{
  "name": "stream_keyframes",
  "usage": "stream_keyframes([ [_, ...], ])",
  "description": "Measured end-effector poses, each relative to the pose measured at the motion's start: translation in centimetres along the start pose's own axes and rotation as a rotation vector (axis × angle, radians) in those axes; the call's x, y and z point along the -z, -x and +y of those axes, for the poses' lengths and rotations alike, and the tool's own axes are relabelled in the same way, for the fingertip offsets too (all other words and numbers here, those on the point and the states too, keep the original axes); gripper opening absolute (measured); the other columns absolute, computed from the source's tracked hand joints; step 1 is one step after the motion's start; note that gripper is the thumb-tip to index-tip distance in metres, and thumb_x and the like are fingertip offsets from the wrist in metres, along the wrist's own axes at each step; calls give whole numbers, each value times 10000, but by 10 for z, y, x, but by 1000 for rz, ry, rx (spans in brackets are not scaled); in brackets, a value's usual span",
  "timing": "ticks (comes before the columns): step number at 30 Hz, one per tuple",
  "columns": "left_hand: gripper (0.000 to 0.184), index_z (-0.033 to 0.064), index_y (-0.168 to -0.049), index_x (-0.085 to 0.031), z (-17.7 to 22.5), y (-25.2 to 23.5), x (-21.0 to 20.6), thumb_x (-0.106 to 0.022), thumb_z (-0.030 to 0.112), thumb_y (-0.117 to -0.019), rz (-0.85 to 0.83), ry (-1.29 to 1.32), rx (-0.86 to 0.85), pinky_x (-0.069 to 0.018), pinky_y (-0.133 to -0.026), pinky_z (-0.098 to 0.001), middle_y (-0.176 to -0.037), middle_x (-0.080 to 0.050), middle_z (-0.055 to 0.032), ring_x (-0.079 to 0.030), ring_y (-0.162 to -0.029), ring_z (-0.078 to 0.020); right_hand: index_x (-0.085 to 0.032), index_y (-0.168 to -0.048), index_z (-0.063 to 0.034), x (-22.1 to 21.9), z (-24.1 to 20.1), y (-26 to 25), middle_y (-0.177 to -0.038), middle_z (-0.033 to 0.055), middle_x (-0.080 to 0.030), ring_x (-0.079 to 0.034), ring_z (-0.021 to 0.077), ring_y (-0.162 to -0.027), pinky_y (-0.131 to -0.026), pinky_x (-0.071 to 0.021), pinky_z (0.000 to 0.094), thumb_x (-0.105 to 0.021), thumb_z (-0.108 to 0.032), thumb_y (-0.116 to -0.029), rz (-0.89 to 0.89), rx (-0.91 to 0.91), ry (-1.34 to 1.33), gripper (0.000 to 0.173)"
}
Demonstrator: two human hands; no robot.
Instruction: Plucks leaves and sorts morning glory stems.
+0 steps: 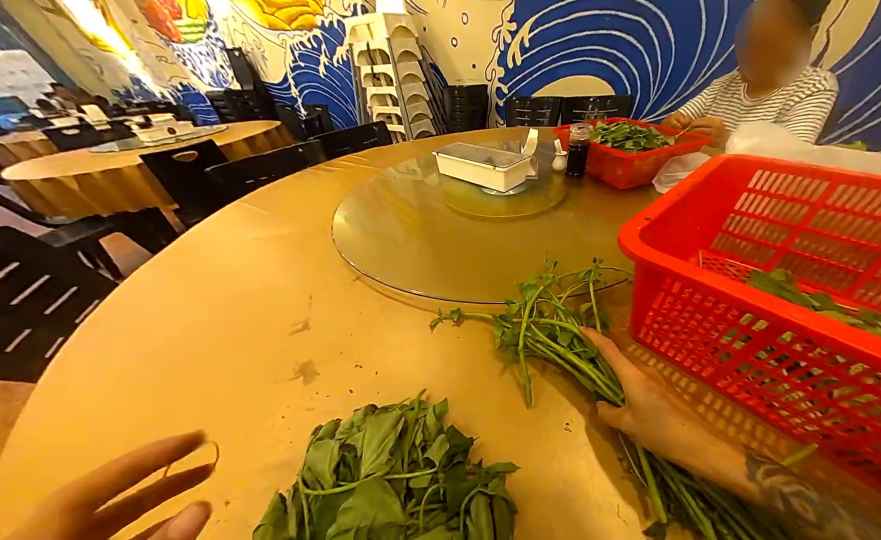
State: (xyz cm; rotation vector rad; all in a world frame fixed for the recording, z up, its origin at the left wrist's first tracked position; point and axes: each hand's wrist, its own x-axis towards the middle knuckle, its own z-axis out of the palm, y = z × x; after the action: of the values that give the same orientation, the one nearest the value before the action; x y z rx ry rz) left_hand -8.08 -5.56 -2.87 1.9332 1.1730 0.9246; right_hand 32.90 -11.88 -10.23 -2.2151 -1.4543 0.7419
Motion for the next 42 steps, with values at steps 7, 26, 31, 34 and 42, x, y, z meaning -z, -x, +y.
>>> stream_keyframes([
  [7,515,159,-1442,-530,44,-95,-112,-615,432,-1013,-380,-241,66,-587,-844,-457,-1159,-703,-81,-711,-975,-234,-228,-1644,-267,-8,0,13,-1465,203,-523,-587,356,-1265,-1044,-491,501,-689,-71,-879,91,119,-14,915],
  [26,259,22,-1316,-545,50,-137,-157,-519,64,-1061,-367,-189,287,-621,-715,-346,-1088,-675,-165,-724,-744,-197,-228,-1640,-330,4,-9,15,-1374,167,-573,-619,300,-1177,-999,-510,456,-640,-111,-941,53,153,-64,840],
  [31,249,25,-1342,-437,68,-126,-147,-421,64,-1097,-330,199,507,-623,-698,-300,-1154,-683,-166,-748,-782,-208,-216,-1639,-344,12,-8,8,-1386,179,-563,-615,313,-1188,-1001,-510,466,-648,-100,-943,62,106,-51,855],
  [34,221,63,-1313,-408,80,-94,-134,-365,51,-1097,-358,367,540,-637,-739,-329,-1105,-737,-149,-768,-832,-250,-214,-1638,-360,16,-3,1,-1386,192,-547,-620,326,-1158,-964,-526,476,-667,-112,-951,64,67,-68,859],
  [42,373,47,-1452,-292,79,4,-185,-347,48,-1084,-661,642,684,-620,-848,-399,-1290,-664,-121,-740,-986,-226,-263,-1631,-325,21,-14,6,-1308,186,-612,-647,323,-1103,-885,-556,500,-726,-77,-919,126,164,-140,884],
])
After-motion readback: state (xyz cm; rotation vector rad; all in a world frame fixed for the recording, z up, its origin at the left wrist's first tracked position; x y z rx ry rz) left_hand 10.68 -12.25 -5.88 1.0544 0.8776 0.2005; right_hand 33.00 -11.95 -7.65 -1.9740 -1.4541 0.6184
